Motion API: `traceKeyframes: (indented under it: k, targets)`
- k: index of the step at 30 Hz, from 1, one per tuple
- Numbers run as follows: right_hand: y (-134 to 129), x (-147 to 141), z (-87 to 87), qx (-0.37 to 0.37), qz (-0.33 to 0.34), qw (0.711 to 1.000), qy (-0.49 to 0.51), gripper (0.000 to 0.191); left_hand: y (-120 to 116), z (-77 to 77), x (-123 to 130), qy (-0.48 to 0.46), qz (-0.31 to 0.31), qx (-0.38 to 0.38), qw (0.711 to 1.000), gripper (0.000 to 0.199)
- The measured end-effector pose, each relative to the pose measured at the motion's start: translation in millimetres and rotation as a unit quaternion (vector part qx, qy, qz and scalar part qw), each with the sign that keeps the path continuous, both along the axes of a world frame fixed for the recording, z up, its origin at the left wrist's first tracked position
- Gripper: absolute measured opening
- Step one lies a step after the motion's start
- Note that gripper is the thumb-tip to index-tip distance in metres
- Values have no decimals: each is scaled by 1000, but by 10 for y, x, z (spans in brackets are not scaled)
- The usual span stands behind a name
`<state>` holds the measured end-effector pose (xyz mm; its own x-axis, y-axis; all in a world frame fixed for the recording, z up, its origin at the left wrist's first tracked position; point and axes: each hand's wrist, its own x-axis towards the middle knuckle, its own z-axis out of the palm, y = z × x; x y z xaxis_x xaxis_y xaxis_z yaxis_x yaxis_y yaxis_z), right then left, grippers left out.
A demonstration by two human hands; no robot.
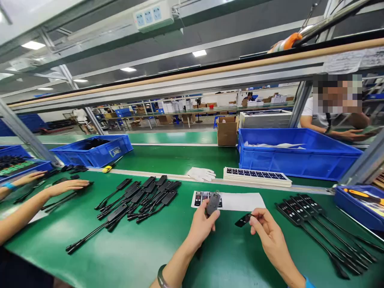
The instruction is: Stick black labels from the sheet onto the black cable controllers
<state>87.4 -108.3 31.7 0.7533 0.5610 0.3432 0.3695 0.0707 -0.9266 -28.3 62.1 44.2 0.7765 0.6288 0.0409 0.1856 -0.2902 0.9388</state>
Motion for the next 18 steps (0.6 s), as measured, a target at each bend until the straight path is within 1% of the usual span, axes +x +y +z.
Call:
traceKeyframes:
  k: [1,2,3,4,5,6,9,14,18]
  targets:
    - [0,-5,13,1,3,1000,9,22,-103,-13,14,-29,-41,-126,991,36]
    - [-1,-9,28,0,6,1000,16,21,-199,-24,24,-51,-71,-237,968,35]
    - [-2,-11,43,-3,7,1000,21,21,-285,-32,29,-60,-91,-317,942,34]
    - [-3,-13,58,-7,8,1000,24,20,-358,-36,28,-62,-103,-372,920,34]
    - [-4,-14,73,-10,8,1000,27,19,-418,-37,24,-57,-109,-407,905,34]
    - [-4,-15,86,-11,7,1000,28,18,-463,-37,17,-49,-114,-424,897,34]
    - [3,-23,104,-12,7,999,35,18,-531,-32,-11,-22,-137,-428,893,38]
    - [16,-48,71,-37,21,997,58,21,-549,-30,-32,-12,-170,-435,884,54]
    - [13,-74,50,-54,25,996,72,23,-560,-39,-27,-10,-180,-437,881,56]
